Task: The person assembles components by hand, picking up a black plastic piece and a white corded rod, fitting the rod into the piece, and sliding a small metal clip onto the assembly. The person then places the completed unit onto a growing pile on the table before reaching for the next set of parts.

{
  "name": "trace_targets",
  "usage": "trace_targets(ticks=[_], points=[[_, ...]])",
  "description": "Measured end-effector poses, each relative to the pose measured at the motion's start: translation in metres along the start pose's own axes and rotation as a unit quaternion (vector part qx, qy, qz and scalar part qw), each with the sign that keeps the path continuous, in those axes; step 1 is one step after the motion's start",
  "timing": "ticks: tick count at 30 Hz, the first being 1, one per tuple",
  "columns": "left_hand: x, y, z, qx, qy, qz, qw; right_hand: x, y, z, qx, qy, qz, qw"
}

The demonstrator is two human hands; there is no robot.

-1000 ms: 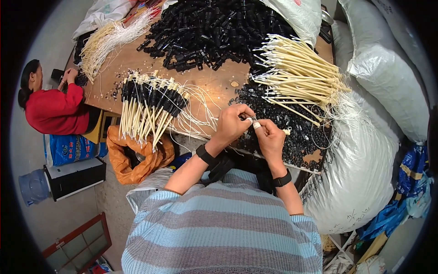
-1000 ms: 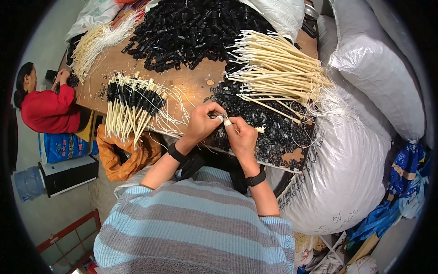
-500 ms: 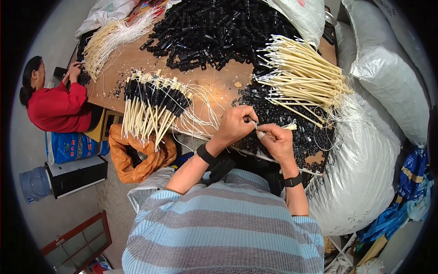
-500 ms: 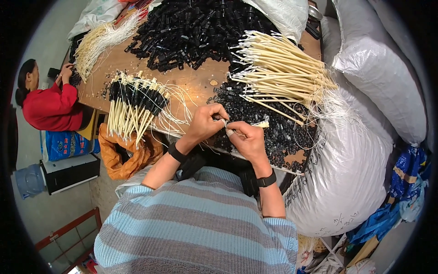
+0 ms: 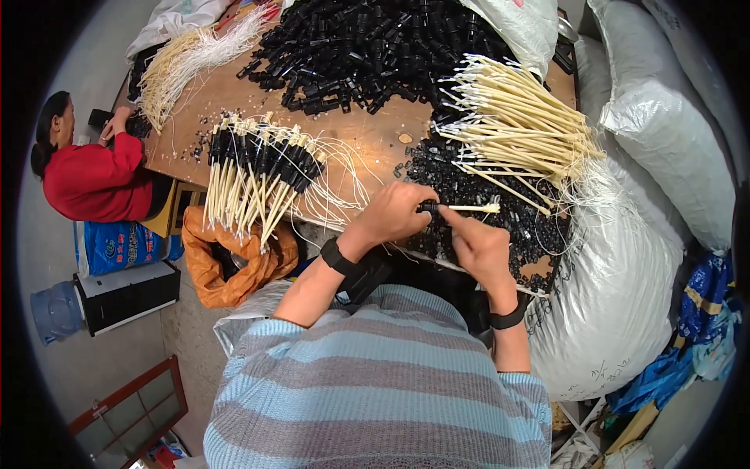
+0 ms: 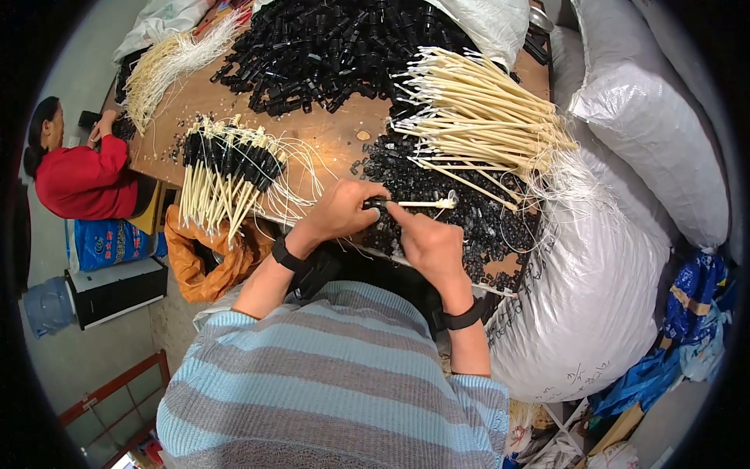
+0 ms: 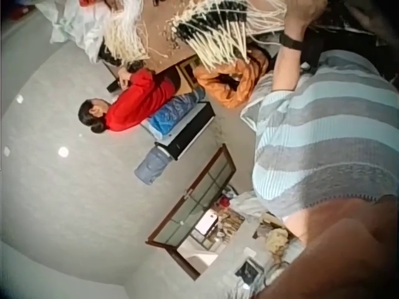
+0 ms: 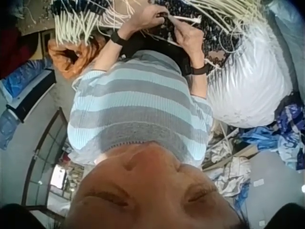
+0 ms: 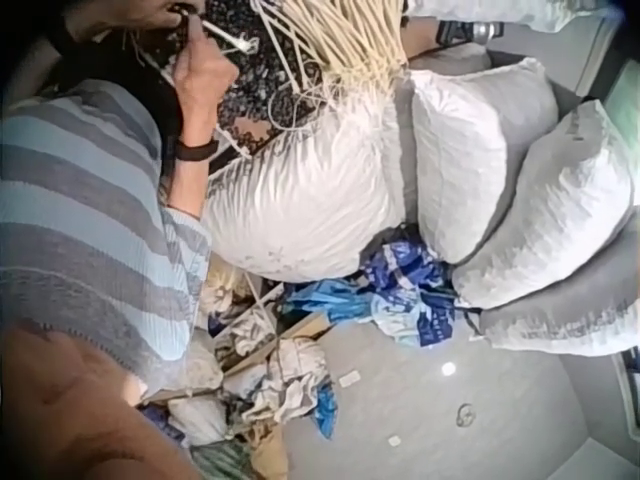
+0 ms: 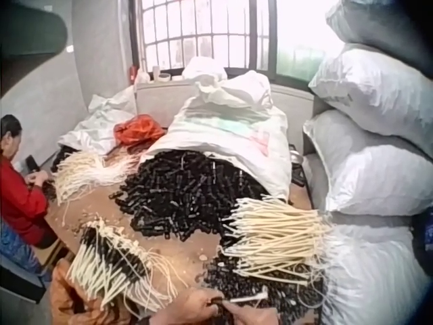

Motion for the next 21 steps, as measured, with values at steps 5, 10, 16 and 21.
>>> trace_targets(ticks=[5,10,16,21], points=[[0.011,0.010,-0.012,-0.090,-0.041,-0.096,0.990,-0.008,-0.006,0.005,-0.107,-0.081,-0.036,0.990],[0.018,0.020,-0.018,-0.223,-0.034,-0.076,0.971,-0.020,-0.029,-0.008,-0.194,-0.241,-0.010,0.951],[0.057,0.102,-0.017,-0.211,-0.060,-0.241,0.946,-0.050,-0.019,0.049,-0.046,0.016,-0.072,0.996],[0.090,0.163,-0.011,-0.340,-0.057,-0.315,0.884,-0.069,-0.033,0.073,-0.193,-0.022,-0.076,0.978]])
Point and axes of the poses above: each hand's wrist, its own x-axis away from the middle knuckle, its own y-axis out of the back of the hand, z = x × y, the point moved 7 cm from there along -x, towards the middle knuckle, and after that the axes turned 2 degrees about x, right-handed, at the moved point
